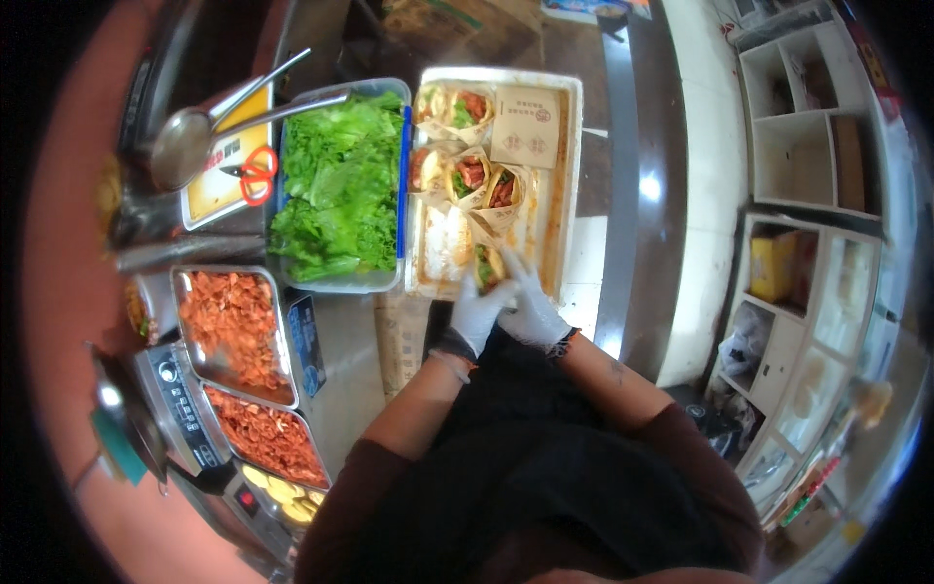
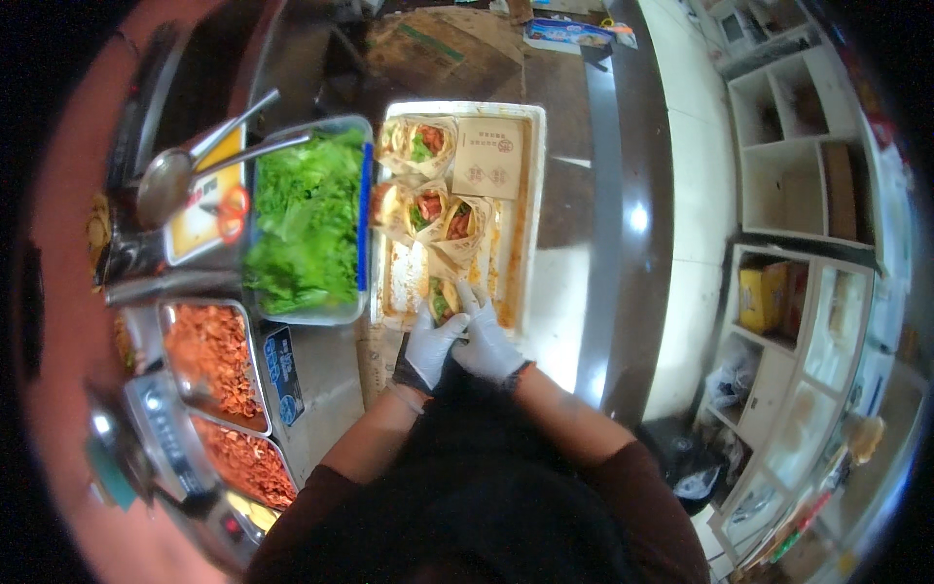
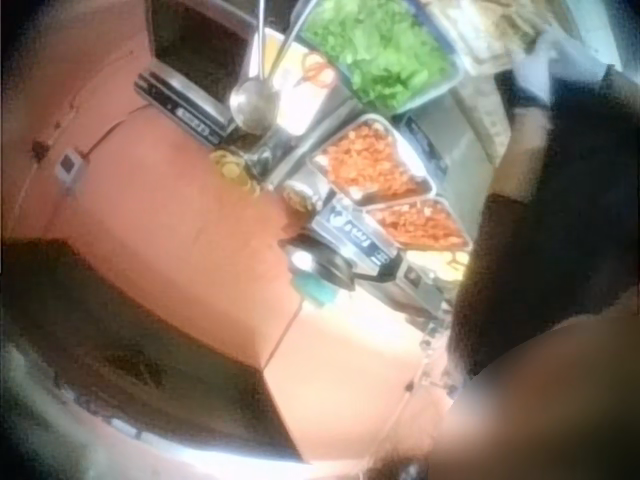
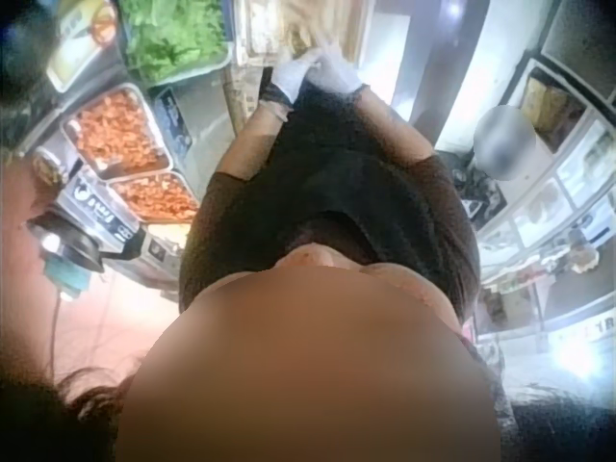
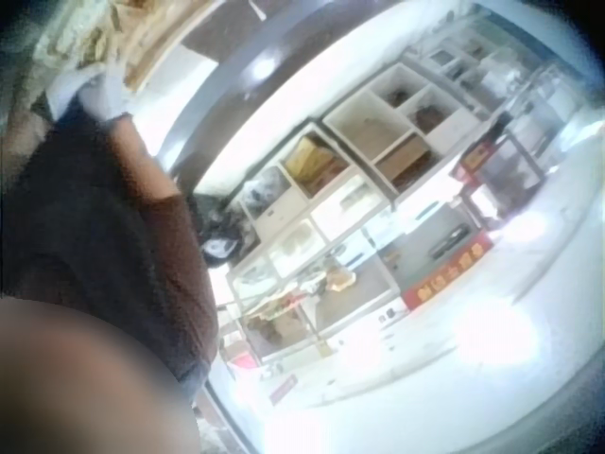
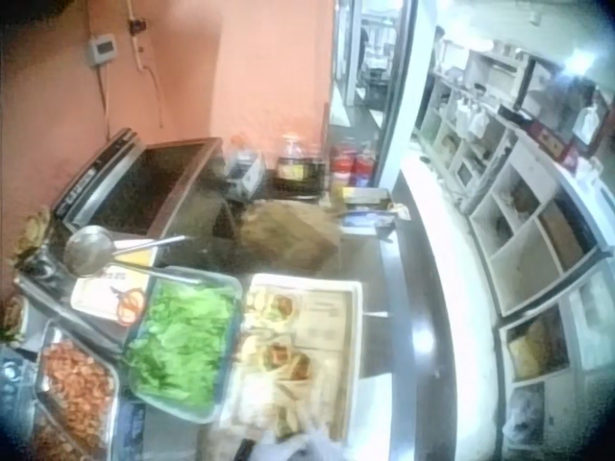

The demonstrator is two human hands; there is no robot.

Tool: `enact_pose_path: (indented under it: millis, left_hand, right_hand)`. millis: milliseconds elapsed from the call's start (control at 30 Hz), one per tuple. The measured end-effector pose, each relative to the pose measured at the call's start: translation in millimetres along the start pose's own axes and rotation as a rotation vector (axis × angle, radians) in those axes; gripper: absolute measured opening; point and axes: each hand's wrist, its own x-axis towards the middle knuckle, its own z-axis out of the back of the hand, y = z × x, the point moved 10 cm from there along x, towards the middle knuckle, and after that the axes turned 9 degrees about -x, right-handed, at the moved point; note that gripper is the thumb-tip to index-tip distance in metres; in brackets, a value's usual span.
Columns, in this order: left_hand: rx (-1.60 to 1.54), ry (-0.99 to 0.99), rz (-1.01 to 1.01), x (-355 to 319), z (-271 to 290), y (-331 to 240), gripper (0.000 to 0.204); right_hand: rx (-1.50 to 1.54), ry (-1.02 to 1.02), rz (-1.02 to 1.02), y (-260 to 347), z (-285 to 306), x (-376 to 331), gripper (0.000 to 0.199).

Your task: The person assembles multiple tacos by hand in a commercial kitchen setting. They place lettuce and shredded meat into taco shells, add sauce, and arrange the finished items in a cardboard tray. The process is repeated for several units.

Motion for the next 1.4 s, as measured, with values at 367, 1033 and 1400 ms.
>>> enact_pose_path:
  millis: [367, 1033, 1400]
  left_hand:
    - [-0.104, -0.104, -0.067, -16.7, 38.4, -20.7, 0.048]
    - [0.739, -0.353, -0.507, -18.0, 60.0, -70.4, 0.045]
    - [0.216, -0.192, -0.301, 8.2, 105.3, -30.0, 0.043]
  right_hand:
    - [0.173, 0.044, -0.134, -7.9, -0.8, 21.4, 0.029]
    - [0.264, 0.04, -0.145, -11.6, -44.3, 17.5, 0.045]
    - [0.281, 0.163, -0.325, -31.4, -53.5, 57.9, 0.105]
